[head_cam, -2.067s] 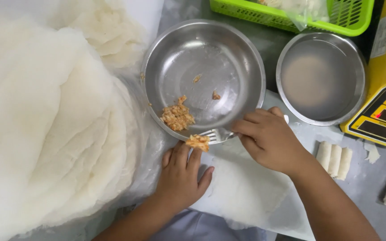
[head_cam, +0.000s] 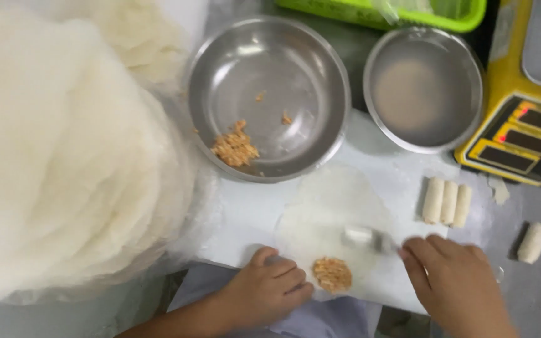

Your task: Assembling spring rolls by peeling thin wrappers, adding filling with a fork, and rolling them into cylinders.

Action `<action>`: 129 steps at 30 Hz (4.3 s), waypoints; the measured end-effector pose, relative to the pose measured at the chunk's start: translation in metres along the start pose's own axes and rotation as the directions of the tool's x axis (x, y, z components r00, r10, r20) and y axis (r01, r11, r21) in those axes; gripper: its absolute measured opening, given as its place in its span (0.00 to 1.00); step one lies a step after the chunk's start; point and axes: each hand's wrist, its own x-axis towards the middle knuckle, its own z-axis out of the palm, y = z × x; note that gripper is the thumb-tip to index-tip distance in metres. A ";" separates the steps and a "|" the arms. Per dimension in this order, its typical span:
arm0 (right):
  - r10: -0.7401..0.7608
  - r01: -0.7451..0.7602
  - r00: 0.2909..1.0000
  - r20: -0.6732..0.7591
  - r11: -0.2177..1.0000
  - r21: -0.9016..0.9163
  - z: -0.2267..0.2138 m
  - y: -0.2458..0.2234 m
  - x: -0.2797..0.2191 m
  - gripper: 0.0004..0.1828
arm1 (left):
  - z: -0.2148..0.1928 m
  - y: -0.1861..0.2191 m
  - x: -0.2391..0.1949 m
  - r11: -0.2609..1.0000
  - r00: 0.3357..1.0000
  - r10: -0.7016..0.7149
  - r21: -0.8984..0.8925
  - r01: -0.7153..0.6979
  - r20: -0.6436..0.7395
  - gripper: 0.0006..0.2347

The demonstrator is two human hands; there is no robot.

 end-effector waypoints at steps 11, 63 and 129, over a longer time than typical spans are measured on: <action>-0.227 0.224 0.966 -0.121 0.974 -0.042 -0.106 -0.103 0.172 0.32 | -0.217 -0.013 -0.013 0.906 0.990 -0.114 0.401 0.138 -0.083 0.03; -0.401 0.824 0.535 -0.744 0.442 0.355 -0.230 -0.285 0.379 0.15 | -0.235 -0.354 0.143 0.569 0.465 -0.813 0.643 0.512 0.350 0.10; 0.037 -0.021 0.999 -0.001 0.576 0.817 0.015 -0.074 0.016 0.09 | -0.078 0.030 0.039 0.985 0.906 0.130 0.047 -0.163 0.404 0.05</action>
